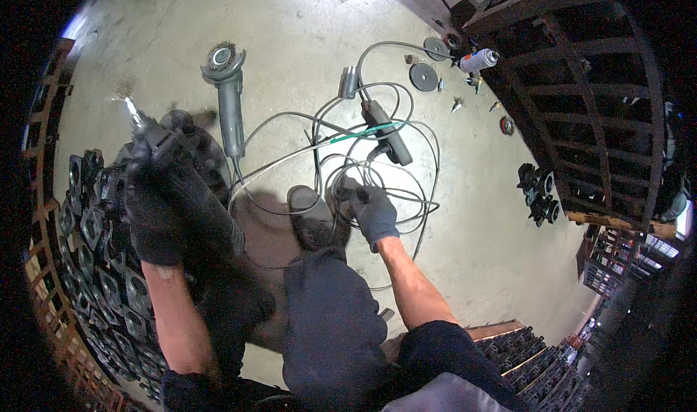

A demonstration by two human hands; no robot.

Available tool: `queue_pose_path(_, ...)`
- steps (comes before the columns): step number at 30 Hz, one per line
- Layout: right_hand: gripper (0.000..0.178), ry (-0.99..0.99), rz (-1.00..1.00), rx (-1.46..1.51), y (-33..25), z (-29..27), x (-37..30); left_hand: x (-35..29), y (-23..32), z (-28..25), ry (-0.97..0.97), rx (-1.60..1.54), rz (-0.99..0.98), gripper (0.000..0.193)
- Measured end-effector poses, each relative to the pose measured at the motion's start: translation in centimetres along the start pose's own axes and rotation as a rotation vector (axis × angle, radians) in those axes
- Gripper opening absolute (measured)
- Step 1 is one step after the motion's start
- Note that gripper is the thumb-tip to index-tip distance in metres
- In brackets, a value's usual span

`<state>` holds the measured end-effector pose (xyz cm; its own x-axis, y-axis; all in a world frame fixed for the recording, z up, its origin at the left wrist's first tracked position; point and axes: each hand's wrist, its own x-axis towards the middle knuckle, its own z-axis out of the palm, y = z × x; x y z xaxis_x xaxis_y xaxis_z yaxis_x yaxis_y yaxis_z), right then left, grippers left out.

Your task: The person uses a handheld angle grinder to smooth the surfaces of metal engine parts. They pick up each part, grind the edges and faces, and place the finished pieces onto a nearby table.

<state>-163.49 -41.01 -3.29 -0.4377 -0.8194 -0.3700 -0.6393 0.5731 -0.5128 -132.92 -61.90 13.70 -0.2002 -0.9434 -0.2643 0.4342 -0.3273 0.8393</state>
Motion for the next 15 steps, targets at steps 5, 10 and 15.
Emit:
queue_pose_path(5,0.031,-0.092,0.03,0.081,-3.0,-2.2,3.7,-2.2,-1.2,1.5,0.165,-0.174,0.08,0.041)
queue_pose_path(10,0.029,-0.147,-0.175,-0.034,-5.3,0.6,7.0,-2.2,-4.0,-1.7,0.34,0.017,-0.011,0.032)
queue_pose_path(15,0.025,-0.044,-0.546,0.003,-9.5,5.5,12.6,-2.9,-6.3,-1.4,0.21,-0.39,0.008,0.021)
